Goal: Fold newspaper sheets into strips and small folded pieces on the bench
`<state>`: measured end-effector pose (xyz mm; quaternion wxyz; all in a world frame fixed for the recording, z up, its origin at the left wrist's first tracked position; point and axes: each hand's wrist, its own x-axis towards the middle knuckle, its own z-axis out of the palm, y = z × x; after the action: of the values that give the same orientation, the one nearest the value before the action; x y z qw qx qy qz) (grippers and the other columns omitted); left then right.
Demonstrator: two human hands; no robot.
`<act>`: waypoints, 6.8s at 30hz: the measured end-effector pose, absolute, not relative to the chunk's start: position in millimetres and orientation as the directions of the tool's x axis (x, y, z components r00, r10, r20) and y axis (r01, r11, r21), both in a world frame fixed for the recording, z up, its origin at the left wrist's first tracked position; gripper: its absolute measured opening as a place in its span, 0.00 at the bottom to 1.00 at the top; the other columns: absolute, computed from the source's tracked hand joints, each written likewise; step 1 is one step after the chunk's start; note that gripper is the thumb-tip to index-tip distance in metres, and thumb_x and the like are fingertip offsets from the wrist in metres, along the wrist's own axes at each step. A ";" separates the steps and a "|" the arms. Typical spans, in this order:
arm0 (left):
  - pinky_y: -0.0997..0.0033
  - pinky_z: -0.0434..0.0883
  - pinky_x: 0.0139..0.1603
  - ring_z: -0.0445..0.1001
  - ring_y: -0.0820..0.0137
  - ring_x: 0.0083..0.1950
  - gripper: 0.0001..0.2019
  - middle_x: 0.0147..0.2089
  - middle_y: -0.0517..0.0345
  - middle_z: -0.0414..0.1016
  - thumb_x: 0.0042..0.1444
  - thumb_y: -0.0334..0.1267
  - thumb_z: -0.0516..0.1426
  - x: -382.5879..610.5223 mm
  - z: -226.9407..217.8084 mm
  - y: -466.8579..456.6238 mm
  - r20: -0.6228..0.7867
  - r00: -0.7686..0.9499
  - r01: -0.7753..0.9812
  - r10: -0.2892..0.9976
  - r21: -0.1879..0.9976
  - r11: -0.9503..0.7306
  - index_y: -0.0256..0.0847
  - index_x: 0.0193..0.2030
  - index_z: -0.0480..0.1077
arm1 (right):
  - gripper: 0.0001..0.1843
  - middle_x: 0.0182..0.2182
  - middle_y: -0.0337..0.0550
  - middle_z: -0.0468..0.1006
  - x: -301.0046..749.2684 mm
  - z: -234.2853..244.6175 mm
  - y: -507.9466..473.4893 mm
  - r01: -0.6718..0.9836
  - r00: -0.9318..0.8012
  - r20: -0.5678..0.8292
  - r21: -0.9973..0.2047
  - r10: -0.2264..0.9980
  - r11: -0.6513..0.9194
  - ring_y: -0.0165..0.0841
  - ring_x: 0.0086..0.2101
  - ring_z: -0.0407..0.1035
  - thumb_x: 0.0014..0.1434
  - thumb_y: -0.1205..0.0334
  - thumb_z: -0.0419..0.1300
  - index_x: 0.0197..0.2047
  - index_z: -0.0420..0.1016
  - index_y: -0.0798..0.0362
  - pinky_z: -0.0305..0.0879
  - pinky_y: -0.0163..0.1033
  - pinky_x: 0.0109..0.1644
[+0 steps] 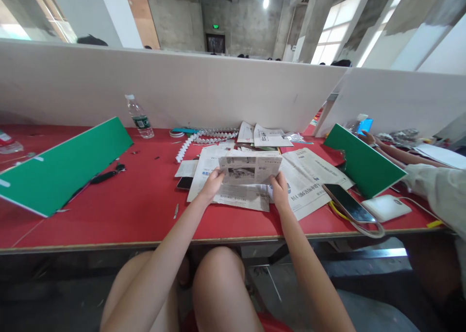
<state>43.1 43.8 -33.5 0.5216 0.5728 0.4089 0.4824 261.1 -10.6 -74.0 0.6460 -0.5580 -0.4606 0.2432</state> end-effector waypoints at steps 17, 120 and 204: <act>0.68 0.56 0.61 0.65 0.64 0.58 0.10 0.51 0.54 0.74 0.51 0.33 0.56 55.3 -46.0 42.0 0.070 0.145 0.005 0.987 0.997 -0.072 0.41 0.42 0.70 | 0.15 0.44 0.42 0.71 258.1 -74.3 -13.1 0.122 0.402 0.318 -0.948 0.859 0.294 0.37 0.46 0.63 0.53 0.56 0.55 0.45 0.65 0.47 0.58 0.43 0.51; 0.64 0.65 0.48 0.72 0.60 0.44 0.18 0.31 0.57 0.75 0.42 0.50 0.62 39.3 -18.7 2.1 0.091 -0.028 -0.215 0.995 0.972 -0.095 0.38 0.33 0.72 | 0.11 0.31 0.38 0.69 146.6 0.5 -30.7 0.363 0.136 0.436 -0.858 0.890 0.365 0.30 0.31 0.65 0.48 0.66 0.56 0.38 0.67 0.52 0.64 0.37 0.38; 0.66 0.71 0.35 0.77 0.63 0.34 0.20 0.36 0.50 0.80 0.42 0.47 0.64 30.3 -2.9 4.8 -0.135 0.417 -0.093 0.899 0.977 0.189 0.34 0.39 0.74 | 0.14 0.35 0.41 0.77 187.6 -4.1 -29.4 -0.148 0.235 0.003 -0.988 0.972 0.039 0.37 0.37 0.71 0.46 0.52 0.61 0.35 0.70 0.51 0.65 0.39 0.39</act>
<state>30.3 4.8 -2.9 0.6650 0.5160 0.3905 0.3728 187.6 -29.4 -4.1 0.5972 -0.5105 -0.4035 0.4689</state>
